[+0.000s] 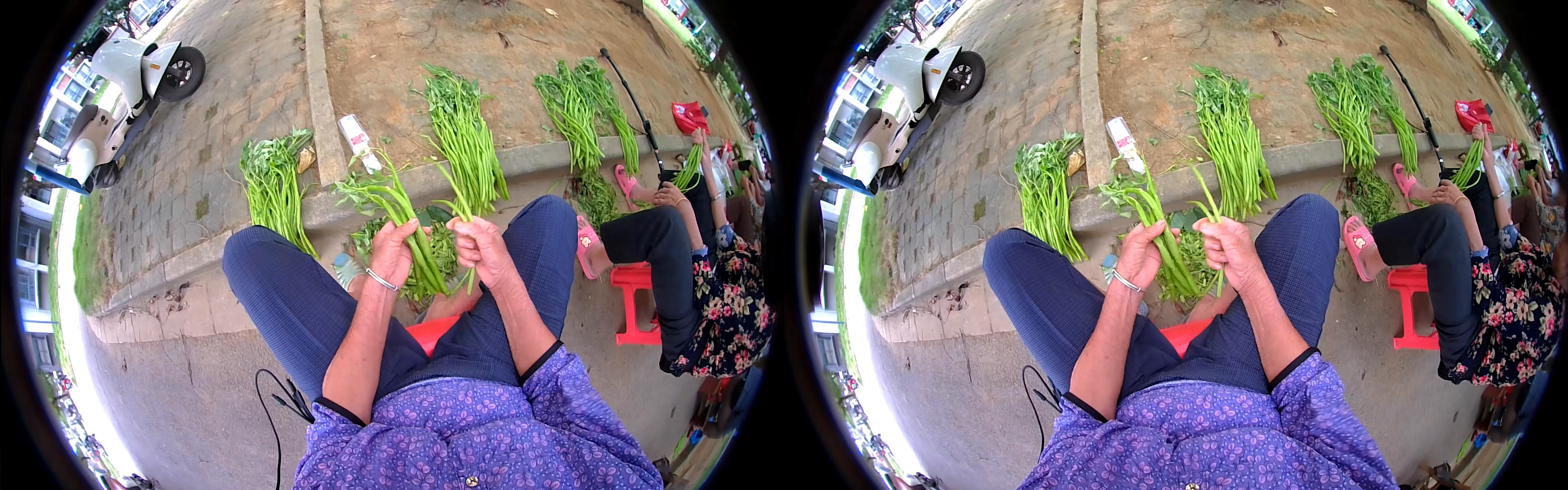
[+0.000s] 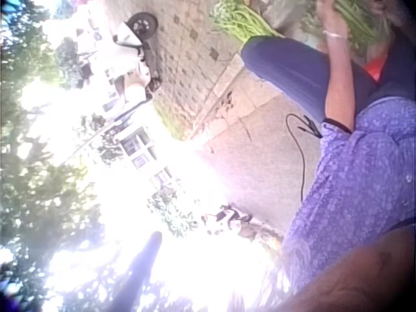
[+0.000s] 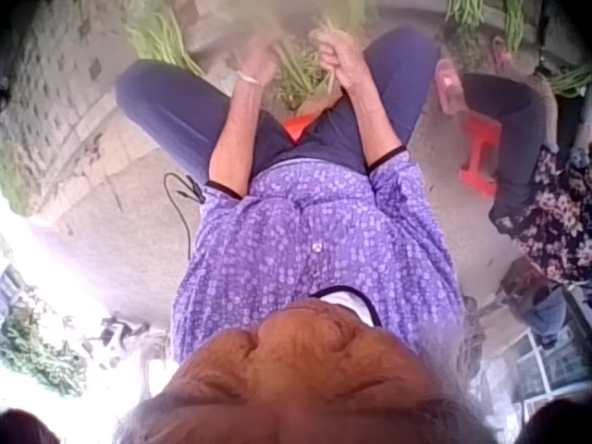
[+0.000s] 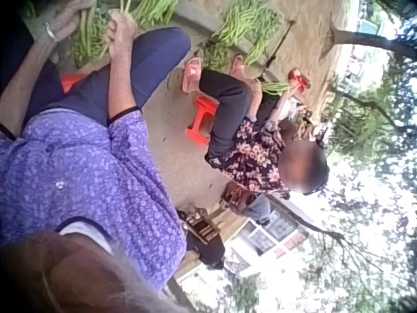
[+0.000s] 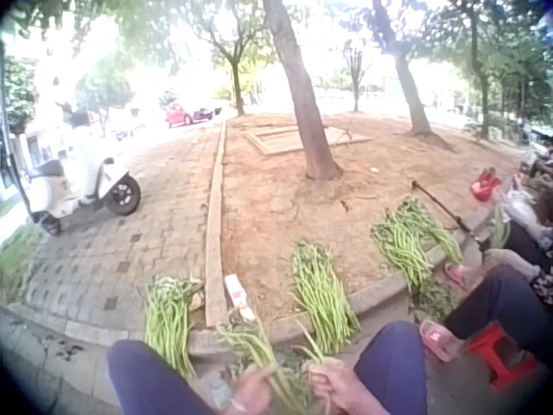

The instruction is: The person sorts through bunches of green leafy vegetables by hand while sitting outdoors, removing damaged leaves and organizing the stalks into piles on the ground.

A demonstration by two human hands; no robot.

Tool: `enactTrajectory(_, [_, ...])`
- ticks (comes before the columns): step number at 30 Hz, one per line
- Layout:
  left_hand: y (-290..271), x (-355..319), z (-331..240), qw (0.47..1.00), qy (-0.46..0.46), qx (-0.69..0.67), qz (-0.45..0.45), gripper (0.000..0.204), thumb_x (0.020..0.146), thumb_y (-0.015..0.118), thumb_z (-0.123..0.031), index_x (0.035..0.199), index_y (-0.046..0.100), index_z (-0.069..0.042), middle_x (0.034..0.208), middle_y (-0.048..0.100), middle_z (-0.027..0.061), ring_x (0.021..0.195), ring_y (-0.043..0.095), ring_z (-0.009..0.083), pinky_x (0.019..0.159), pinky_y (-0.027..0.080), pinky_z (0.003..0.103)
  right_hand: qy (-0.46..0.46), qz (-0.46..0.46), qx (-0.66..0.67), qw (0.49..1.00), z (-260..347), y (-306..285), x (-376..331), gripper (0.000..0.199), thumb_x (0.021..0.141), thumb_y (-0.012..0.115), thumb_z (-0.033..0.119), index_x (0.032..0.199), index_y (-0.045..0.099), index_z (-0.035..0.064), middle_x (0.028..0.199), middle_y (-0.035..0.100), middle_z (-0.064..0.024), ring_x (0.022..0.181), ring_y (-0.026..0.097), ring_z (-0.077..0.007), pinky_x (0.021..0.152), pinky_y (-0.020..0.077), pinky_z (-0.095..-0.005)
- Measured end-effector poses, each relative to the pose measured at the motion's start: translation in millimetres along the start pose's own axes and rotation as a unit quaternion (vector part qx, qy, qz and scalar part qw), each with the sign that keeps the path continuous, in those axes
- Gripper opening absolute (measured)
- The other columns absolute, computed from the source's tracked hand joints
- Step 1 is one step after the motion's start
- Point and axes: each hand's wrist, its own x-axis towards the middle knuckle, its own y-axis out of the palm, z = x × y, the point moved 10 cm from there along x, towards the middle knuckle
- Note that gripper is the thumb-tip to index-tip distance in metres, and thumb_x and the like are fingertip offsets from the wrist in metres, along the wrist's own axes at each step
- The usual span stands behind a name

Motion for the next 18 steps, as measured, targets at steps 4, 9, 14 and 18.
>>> enactTrajectory(4, [10.4, -0.6, 0.3, 1.0, -0.002, -0.004, 0.019, 0.017, 0.084, 0.06, -0.009, 0.098, 0.052, -0.004, 0.09, 0.059, 0.0081, 0.087, 0.059, 0.0208, 0.078, 0.05, 0.037, -0.068, -0.004, -0.116, 0.991, 1.9, 12.3, 0.7, 0.019, 0.085, 0.058, 0.017, 0.095, 0.061, 0.001, 0.057, 0.039, 0.0078, 0.04, 0.03, -0.0001, 0.036, 0.0233, -0.0169])
enactTrajectory(9, [18.9, -2.2, -1.9, 0.999, 0.01, -0.022, 0.029, 0.019, 0.083, 0.061, -0.007, 0.099, 0.051, -0.003, 0.095, 0.059, 0.0081, 0.088, 0.058, 0.0194, 0.08, 0.048, 0.034, -0.144, -0.028, -0.299, 0.943, 4.2, 14.3, 3.8, 0.021, 0.08, 0.065, 0.016, 0.092, 0.063, -0.0011, 0.066, 0.054, 0.0047, 0.056, 0.045, -0.0022, 0.049, 0.0368, -0.0189])
enactTrajectory(14, [20.1, -5.4, -2.5, 0.999, 0.011, 0.047, 0.013, 0.021, 0.083, 0.062, -0.009, 0.1, 0.051, -0.003, 0.089, 0.057, 0.0054, 0.086, 0.058, 0.0182, 0.076, 0.049, 0.034, -0.15, -0.032, -0.316, 0.936, 7.1, 15.8, 3.3, 0.018, 0.077, 0.064, 0.015, 0.082, 0.061, -0.0016, 0.066, 0.056, 0.003, 0.06, 0.048, -0.0027, 0.054, 0.0409, -0.0213])
enactTrajectory(18, [17.3, -12.1, -7.4, 0.997, -0.015, 0.071, -0.003, 0.017, 0.083, 0.061, -0.008, 0.096, 0.052, -0.003, 0.082, 0.057, 0.0049, 0.072, 0.059, 0.0161, 0.067, 0.051, 0.032, -0.127, -0.068, -0.268, 0.953, 21.7, -0.6, 2.5, 0.019, 0.078, 0.063, 0.018, 0.079, 0.062, -0.0004, 0.062, 0.052, 0.0038, 0.056, 0.045, -0.0023, 0.048, 0.0368, -0.0203])
